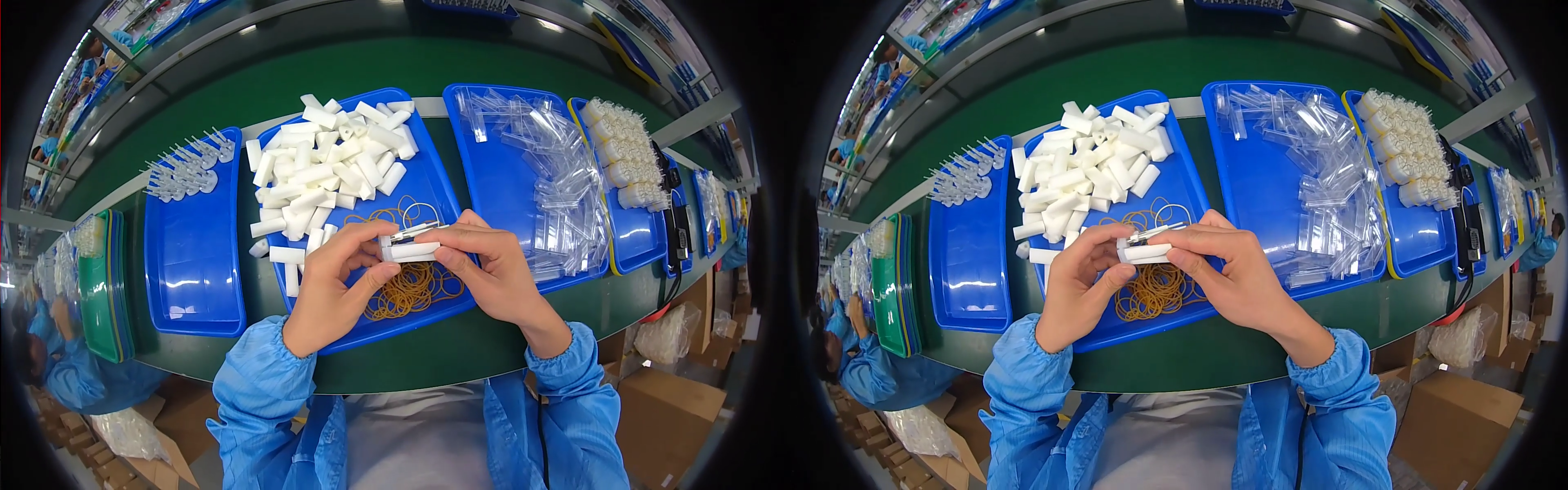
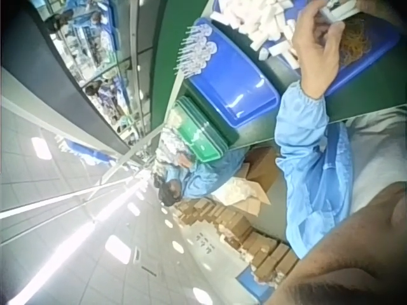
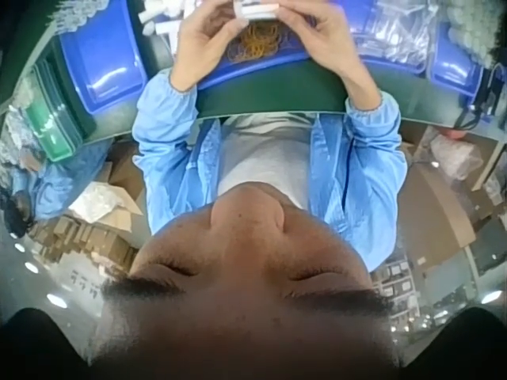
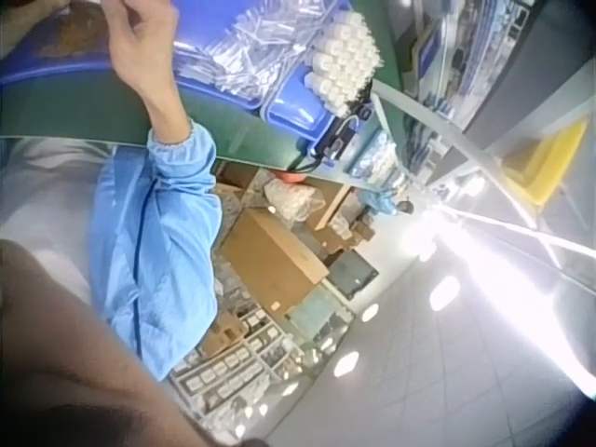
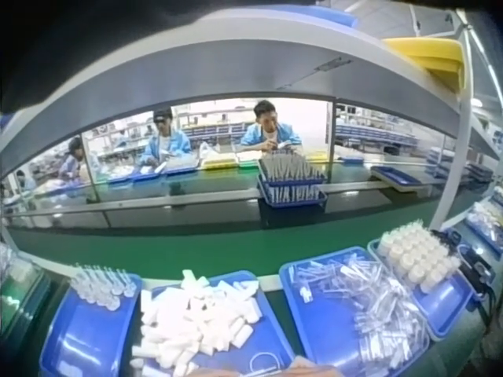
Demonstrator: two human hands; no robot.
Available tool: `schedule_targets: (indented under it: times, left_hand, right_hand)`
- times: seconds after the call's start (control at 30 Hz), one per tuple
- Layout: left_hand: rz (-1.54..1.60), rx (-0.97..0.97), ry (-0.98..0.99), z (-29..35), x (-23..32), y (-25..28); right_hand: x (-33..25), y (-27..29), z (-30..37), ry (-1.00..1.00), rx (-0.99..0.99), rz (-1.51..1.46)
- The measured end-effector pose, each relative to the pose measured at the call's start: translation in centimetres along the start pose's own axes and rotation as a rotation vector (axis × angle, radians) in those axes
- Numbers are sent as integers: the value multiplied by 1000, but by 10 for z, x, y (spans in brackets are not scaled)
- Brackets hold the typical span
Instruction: The person assembles component units by attaching foam cylinders to plastic cores, sliding clear plastic sleeves over them, securing each bundle with a rubber band, and placing the finished assemblies onto a tray.
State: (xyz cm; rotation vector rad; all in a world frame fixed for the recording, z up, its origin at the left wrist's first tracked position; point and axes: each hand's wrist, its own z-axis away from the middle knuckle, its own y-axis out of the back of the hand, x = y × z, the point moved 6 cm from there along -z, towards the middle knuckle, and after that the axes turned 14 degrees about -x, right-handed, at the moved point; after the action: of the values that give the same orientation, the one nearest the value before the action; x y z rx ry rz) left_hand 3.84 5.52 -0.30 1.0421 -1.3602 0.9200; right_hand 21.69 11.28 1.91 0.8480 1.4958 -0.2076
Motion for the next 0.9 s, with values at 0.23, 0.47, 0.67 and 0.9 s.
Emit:
schedule_targets:
  times: [0.23, 0.47, 0.67, 0.9]
  left_hand:
    - [154, 132, -30, 3, 8, 23]
    - [289, 329, -138, 9, 9, 58]
    - [250, 434, -125, 8, 14, 63]
    - [291, 432, -164, 8, 8, 61]
  right_hand:
    - [-15, 16, 6, -59, 299, 221]
    - [-6, -20, -21, 9, -2, 653]
    - [-30, -86, -46, 111, -289, 724]
    - [-25, -127, -63, 190, -385, 856]
